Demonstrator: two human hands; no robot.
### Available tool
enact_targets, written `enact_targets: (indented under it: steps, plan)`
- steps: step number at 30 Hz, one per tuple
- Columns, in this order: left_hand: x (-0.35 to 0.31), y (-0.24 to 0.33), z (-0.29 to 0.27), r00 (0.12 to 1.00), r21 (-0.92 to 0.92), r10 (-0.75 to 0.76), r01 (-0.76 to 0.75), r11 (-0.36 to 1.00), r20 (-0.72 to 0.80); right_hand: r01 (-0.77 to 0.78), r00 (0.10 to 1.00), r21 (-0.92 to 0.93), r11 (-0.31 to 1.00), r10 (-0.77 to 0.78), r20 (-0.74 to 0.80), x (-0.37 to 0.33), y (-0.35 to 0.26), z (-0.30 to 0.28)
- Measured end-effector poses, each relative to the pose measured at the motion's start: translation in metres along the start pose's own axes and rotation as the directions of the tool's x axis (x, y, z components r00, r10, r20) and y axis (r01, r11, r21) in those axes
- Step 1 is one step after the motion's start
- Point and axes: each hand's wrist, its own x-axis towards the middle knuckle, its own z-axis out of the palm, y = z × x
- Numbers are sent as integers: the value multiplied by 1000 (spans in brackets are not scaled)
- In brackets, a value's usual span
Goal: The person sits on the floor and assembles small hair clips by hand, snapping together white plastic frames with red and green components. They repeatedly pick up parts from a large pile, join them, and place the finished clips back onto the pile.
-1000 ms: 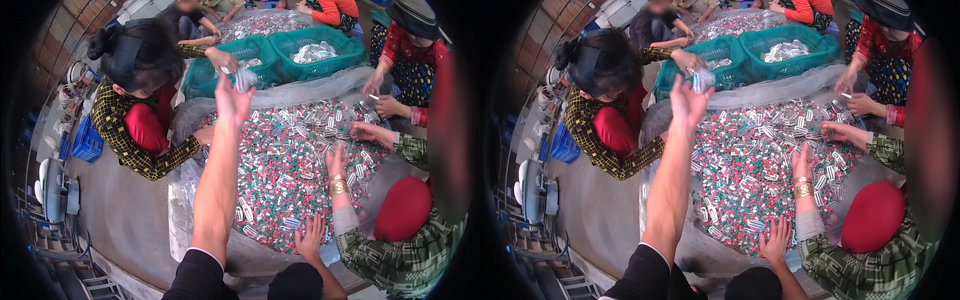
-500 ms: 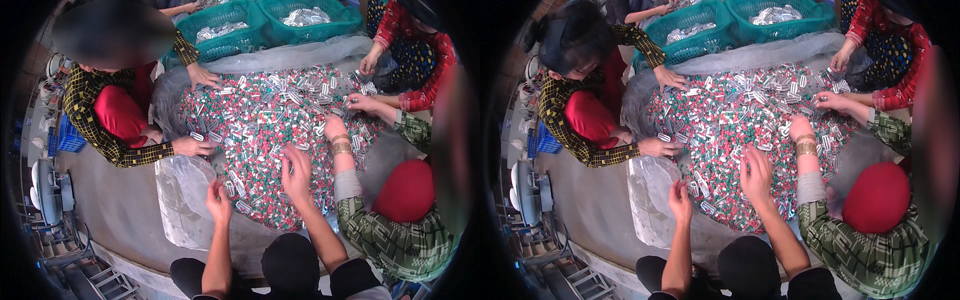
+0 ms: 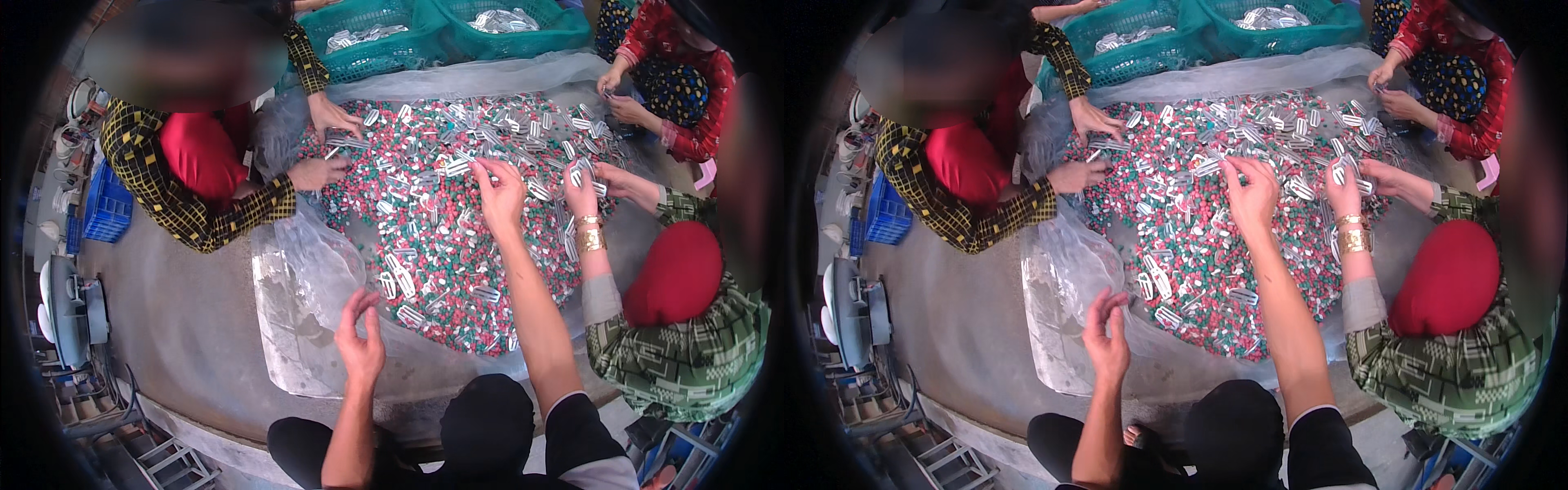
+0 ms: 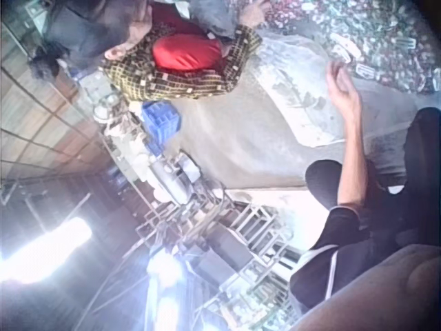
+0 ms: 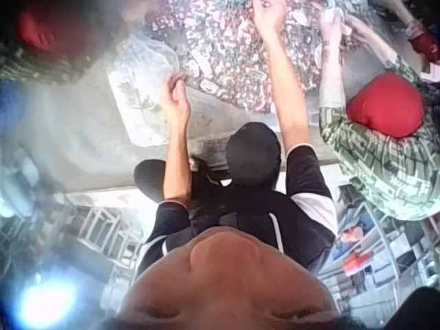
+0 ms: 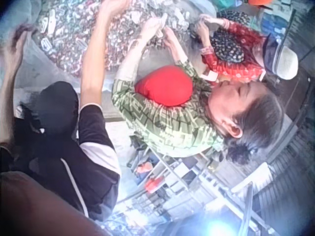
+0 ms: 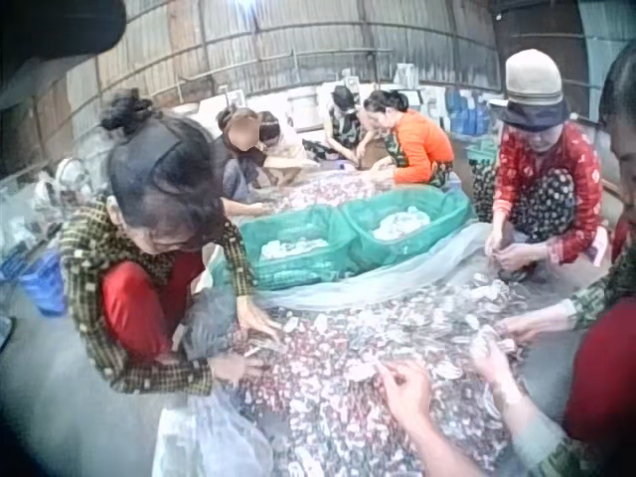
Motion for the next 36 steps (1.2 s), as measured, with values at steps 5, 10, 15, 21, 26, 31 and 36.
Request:
enact_targets:
  steps: [5, 10, 15, 21, 26, 31, 36]
  plan:
    - [33, 48, 2, 968, -3, 118, -121, 993, 220, -3, 999, 90, 996, -1, 51, -40, -35, -40]
    - [49, 44, 38, 833, -133, -199, 307, 943, 516, 116, 987, 76, 990, -124, 102, -92, -74, -73]
    - [39, 20, 68, 548, -256, -329, 735, 628, 769, -37, 987, 99, 994, 21, 158, -137, -73, -86]
    - [25, 18, 55, 827, 253, 116, -297, 921, 550, -185, 932, 27, 982, 167, 322, -157, -91, -111]
    - [4, 36, 35, 789, 394, 203, -490, 777, 580, -211, 850, -64, 975, 216, 481, -166, -116, -103]
    - [-21, 29, 15, 761, 525, 70, -507, 684, 645, -239, 791, -47, 970, 222, 569, -192, -123, -96]
    - [-31, 8, -2, 742, 470, 152, -554, 688, 653, -264, 770, -3, 965, 213, 602, -212, -125, -83]
